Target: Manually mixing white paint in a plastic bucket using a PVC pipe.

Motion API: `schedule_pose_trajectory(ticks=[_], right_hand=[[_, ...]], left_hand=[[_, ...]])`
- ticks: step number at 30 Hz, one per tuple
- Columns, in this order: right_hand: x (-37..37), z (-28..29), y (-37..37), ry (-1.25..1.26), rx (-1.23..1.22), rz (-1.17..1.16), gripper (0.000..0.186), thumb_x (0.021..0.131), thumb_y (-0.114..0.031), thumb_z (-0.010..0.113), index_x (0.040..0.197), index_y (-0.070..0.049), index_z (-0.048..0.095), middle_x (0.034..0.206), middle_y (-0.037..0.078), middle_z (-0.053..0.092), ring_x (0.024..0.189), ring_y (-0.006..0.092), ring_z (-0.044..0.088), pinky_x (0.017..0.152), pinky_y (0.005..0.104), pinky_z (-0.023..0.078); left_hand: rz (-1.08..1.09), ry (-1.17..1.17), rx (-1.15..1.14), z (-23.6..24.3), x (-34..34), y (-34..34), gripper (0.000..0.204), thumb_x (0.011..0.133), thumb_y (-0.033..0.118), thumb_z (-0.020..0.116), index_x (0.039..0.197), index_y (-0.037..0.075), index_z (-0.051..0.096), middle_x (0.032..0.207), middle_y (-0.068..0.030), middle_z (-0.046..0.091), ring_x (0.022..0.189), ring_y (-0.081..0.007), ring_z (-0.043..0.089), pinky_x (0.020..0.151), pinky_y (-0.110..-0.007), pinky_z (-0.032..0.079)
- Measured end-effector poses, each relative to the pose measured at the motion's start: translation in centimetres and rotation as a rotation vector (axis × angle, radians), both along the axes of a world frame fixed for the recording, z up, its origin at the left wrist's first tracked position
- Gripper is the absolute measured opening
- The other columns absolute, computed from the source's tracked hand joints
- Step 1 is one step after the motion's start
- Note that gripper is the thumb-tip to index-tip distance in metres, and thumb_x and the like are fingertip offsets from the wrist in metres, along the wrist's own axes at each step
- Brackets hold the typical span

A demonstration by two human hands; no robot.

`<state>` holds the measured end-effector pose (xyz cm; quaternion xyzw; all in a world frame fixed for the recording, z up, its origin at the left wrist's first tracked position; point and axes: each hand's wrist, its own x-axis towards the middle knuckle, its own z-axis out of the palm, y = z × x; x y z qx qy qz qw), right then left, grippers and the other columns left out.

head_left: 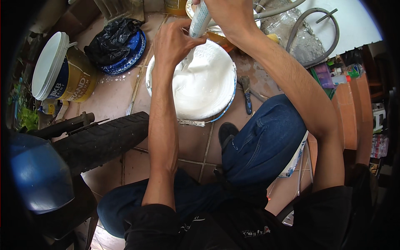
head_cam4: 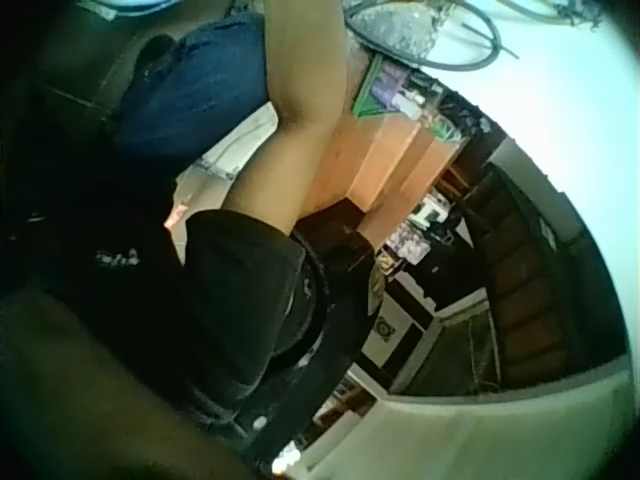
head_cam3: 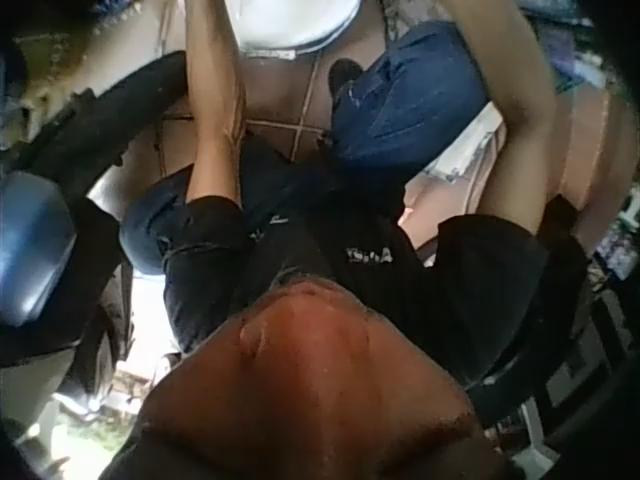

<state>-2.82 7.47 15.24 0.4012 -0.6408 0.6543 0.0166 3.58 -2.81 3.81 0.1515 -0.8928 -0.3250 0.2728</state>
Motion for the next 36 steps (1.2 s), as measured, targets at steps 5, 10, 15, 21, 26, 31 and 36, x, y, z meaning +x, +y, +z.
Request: schedule_pose_trajectory(ticks=[5, 10, 15, 21, 26, 31, 36], right_hand=[[-0.1, -1.1, 0.1, 0.192, -0.002, -0.006, 0.026, 0.095, -0.019, 0.069, 0.082, 0.004, 0.066, 0.061, 0.008, 0.060, 0.059, 0.0143, 0.059, 0.056, 0.0346, 0.046], [0.5, -1.0, -0.3, 0.192, 0.123, 0.040, 0.027, 0.092, -0.018, 0.070, 0.083, 0.006, 0.063, 0.063, 0.015, 0.058, 0.064, 0.0201, 0.062, 0.062, 0.0398, 0.048], [0.9, -1.2, -0.8, 0.137, 0.184, 0.086, 0.028, 0.093, -0.019, 0.070, 0.081, 0.006, 0.064, 0.064, 0.013, 0.061, 0.064, 0.0193, 0.063, 0.061, 0.0385, 0.049], [1.0, -0.7, -0.4, -0.071, 0.087, 0.125, 0.030, 0.096, -0.020, 0.069, 0.077, 0.003, 0.066, 0.065, 0.007, 0.064, 0.062, 0.0137, 0.063, 0.056, 0.0327, 0.049], [0.2, -1.0, -0.5, 0.024, 0.005, 0.081, 0.030, 0.096, -0.019, 0.069, 0.075, 0.001, 0.066, 0.064, 0.004, 0.063, 0.059, 0.0108, 0.061, 0.054, 0.0307, 0.048], [0.2, -0.7, 0.1, 0.195, 0.028, 0.086, 0.029, 0.096, -0.019, 0.069, 0.077, 0.003, 0.064, 0.063, 0.008, 0.061, 0.059, 0.0126, 0.058, 0.056, 0.0344, 0.046], [0.9, -0.9, -0.1, 0.232, 0.037, 0.044, 0.027, 0.094, -0.017, 0.069, 0.082, 0.006, 0.062, 0.065, 0.014, 0.059, 0.064, 0.0179, 0.059, 0.061, 0.0387, 0.047]], left_hand=[[0.052, 0.181, -0.110, -2.5, -1.9, 1.2, 0.044, 0.072, 0.044, 0.089, 0.089, 0.005, 0.078, 0.070, -0.0145, 0.071, 0.068, -0.0333, 0.070, 0.064, -0.045, 0.053], [-0.118, 0.290, -0.095, -4.1, -2.6, 0.5, 0.046, 0.069, 0.040, 0.091, 0.081, -0.002, 0.075, 0.067, -0.0191, 0.068, 0.069, -0.0357, 0.069, 0.068, -0.047, 0.054], [-0.327, 0.082, -0.050, -3.6, -1.3, -1.6, 0.046, 0.064, 0.038, 0.091, 0.084, -0.001, 0.078, 0.071, -0.0195, 0.071, 0.072, -0.0351, 0.072, 0.072, -0.044, 0.055], [-0.227, -0.332, 0.050, -0.7, 0.7, -2.1, 0.051, 0.059, 0.042, 0.087, 0.088, 0.001, 0.081, 0.074, -0.0158, 0.074, 0.065, -0.0257, 0.073, 0.067, -0.035, 0.057], [-0.121, -0.186, 0.064, 0.5, 1.2, -1.8, 0.047, 0.063, 0.041, 0.090, 0.086, 0.001, 0.081, 0.072, -0.0122, 0.075, 0.063, -0.0233, 0.072, 0.065, -0.036, 0.056], [0.106, 0.093, -0.118, -0.5, -0.1, 0.2, 0.041, 0.066, 0.043, 0.092, 0.090, 0.012, 0.081, 0.069, -0.0105, 0.073, 0.063, -0.0294, 0.070, 0.061, -0.043, 0.053], [0.050, 0.237, -0.177, -2.9, -2.3, -0.1, 0.045, 0.065, 0.044, 0.093, 0.085, 0.006, 0.078, 0.064, -0.0117, 0.068, 0.065, -0.0312, 0.069, 0.062, -0.047, 0.050]])
